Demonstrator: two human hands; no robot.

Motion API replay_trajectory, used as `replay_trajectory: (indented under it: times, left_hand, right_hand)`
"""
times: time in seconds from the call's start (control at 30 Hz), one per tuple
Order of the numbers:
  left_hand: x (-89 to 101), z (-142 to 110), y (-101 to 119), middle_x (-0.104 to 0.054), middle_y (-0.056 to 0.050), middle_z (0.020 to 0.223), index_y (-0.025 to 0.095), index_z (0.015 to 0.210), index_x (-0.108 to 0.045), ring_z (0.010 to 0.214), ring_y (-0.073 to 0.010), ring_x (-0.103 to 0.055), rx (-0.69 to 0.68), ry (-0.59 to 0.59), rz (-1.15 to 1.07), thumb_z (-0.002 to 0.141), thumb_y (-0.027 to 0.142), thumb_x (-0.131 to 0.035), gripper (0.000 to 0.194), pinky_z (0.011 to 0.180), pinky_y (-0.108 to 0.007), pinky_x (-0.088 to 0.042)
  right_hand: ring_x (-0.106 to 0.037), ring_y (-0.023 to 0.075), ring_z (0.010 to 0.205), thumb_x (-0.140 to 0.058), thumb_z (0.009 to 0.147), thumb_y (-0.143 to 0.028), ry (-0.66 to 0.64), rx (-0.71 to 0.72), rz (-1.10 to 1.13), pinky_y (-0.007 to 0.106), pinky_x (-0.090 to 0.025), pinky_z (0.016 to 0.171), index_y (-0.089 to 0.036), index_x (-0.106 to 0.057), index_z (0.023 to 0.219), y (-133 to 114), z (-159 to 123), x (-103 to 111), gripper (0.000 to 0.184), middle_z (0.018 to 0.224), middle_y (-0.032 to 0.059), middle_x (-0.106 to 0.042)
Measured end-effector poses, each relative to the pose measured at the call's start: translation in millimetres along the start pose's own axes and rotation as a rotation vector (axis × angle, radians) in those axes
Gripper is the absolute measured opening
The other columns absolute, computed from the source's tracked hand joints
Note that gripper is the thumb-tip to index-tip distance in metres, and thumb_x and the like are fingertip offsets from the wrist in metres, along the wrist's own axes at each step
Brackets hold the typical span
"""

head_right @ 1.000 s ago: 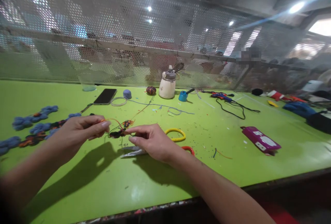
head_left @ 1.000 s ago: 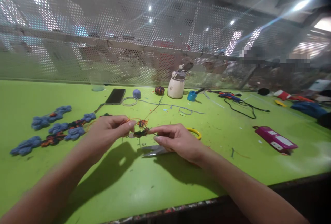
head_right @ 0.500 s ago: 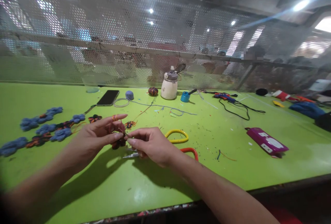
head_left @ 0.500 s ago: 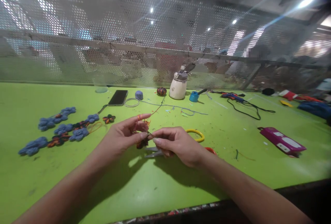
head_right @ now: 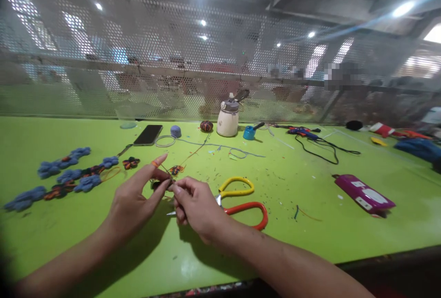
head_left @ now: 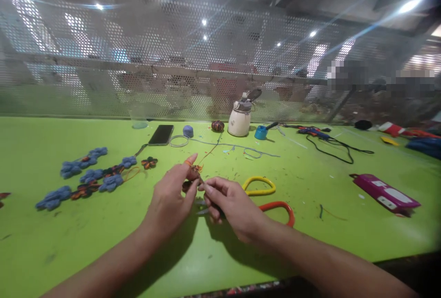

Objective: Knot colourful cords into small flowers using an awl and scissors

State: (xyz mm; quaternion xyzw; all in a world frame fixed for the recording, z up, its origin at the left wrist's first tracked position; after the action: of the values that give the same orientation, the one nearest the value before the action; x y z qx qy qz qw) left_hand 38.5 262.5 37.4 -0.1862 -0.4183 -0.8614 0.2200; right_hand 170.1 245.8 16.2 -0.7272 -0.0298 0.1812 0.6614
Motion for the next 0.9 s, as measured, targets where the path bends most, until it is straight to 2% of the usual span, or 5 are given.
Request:
replay_trajectory:
  times: [0.2,0.43,0.6,0.73,0.9]
  left_hand:
    - [-2.7,9,-5,-0.058,0.002,0.067,0.007,0.125,-0.049,0.06,-0.0126,-0.055,0.553,-0.182,-0.619,0.068,0.025,-0.068,0.064,0.062,-0.027,-0.045]
    - [6.2,13,-9,-0.055,0.003,0.07,0.011,0.123,-0.052,0.063,-0.0122,-0.054,0.494,-0.291,-0.563,0.07,0.025,-0.067,0.057,0.063,-0.026,-0.044]
    - [10.3,15,-12,-0.055,0.003,0.069,0.014,0.121,-0.055,0.064,-0.013,-0.057,0.419,-0.336,-0.466,0.072,0.026,-0.063,0.051,0.062,-0.027,-0.044]
    - [14.6,16,-10,-0.054,0.003,0.068,0.015,0.116,-0.061,0.059,-0.011,-0.052,0.405,-0.329,-0.356,0.074,0.027,-0.061,0.044,0.057,-0.025,-0.04]
    - [15.4,15,-9,-0.054,0.003,0.069,0.016,0.114,-0.063,0.062,-0.0121,-0.055,0.442,-0.364,-0.409,0.073,0.027,-0.063,0.042,0.061,-0.026,-0.041]
  right_hand:
    - [-0.031,0.0049,0.043,-0.056,0.084,-0.037,0.005,0.092,-0.117,0.02,-0.027,0.043,-0.015,-0.055,0.086,0,3,6,0.022,0.054,-0.0073,-0.04]
    - [-0.053,0.0161,0.082,-0.045,0.091,-0.021,0.026,0.467,-0.919,0.031,-0.041,0.076,-0.015,-0.062,0.097,-19,0,18,0.019,0.089,0.0072,-0.062]
    - [-0.051,0.017,0.074,-0.041,0.092,-0.017,0.002,0.544,-1.334,0.031,-0.039,0.066,-0.013,-0.06,0.109,-24,-5,21,0.027,0.088,0.0096,-0.057]
    - [-0.052,0.0168,0.072,-0.042,0.091,-0.018,-0.034,0.533,-1.314,0.03,-0.039,0.065,-0.012,-0.063,0.106,-30,-8,23,0.026,0.084,0.0094,-0.058]
    - [-0.058,0.0152,0.078,-0.049,0.089,-0.021,-0.107,0.355,-0.939,0.027,-0.043,0.071,-0.013,-0.068,0.098,-37,-6,23,0.022,0.087,0.0077,-0.066]
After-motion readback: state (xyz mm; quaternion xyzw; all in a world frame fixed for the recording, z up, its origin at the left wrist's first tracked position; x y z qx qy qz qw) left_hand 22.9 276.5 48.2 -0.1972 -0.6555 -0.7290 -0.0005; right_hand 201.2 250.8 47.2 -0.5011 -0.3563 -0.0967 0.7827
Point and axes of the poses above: each hand's wrist, its own z-axis towards the middle knuckle, its own x-axis out of the back of the hand, y = z × x, the point moved 3 cm from there along z, towards the middle knuckle
